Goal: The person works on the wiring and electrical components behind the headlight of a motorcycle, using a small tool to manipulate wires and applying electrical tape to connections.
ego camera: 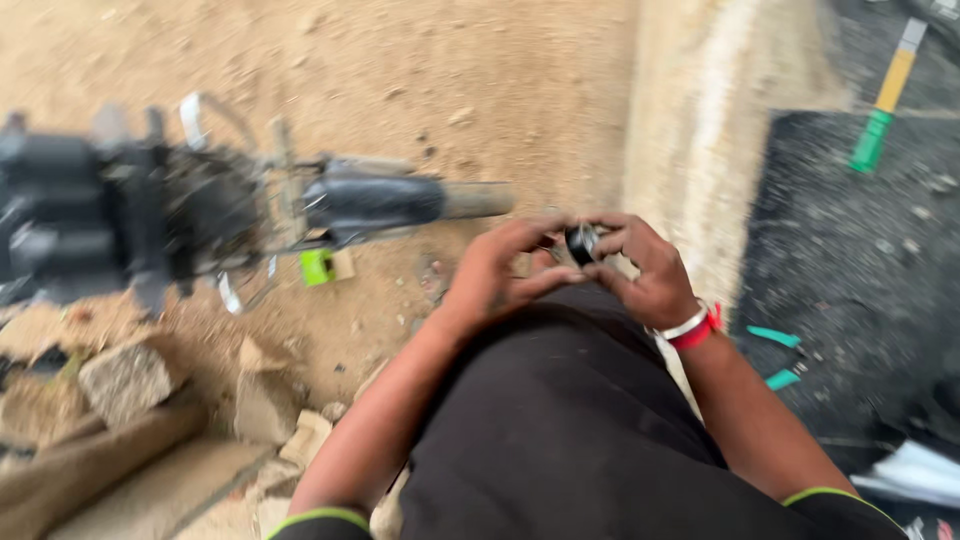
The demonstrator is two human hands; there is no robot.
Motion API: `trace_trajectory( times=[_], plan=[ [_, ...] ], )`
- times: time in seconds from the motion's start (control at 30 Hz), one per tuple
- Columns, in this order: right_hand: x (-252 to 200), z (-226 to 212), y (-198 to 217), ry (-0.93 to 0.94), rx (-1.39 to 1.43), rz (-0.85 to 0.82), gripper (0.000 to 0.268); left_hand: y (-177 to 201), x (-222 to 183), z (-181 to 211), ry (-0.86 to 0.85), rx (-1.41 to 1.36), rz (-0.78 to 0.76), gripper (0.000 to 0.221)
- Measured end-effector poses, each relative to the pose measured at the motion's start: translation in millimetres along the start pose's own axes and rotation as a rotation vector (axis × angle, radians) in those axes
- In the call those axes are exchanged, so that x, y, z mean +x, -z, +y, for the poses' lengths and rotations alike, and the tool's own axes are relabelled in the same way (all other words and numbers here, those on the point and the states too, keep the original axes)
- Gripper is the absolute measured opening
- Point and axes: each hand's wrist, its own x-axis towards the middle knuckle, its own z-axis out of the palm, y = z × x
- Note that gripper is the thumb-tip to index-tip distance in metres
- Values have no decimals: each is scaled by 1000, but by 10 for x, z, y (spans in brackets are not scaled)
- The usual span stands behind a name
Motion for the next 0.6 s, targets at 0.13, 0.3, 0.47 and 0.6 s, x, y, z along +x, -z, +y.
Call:
trace_trajectory(
  times=[0.13,0.3,0.47,0.6],
  plan=[
    [213,-653,-241,95,36,-113,26,388,-260,200,1,-191,35,42],
    [278,-1023,-553,123,14,-255,24,720,-717,82,1,-267,134,21],
    [336,-1350,-970,175,-122,-252,26,982,-1220,45,-134,37,330,23],
    [345,-1563,-1377,157,-183,-261,26,1172,-1572,-8,-139,162,429,23]
  ],
)
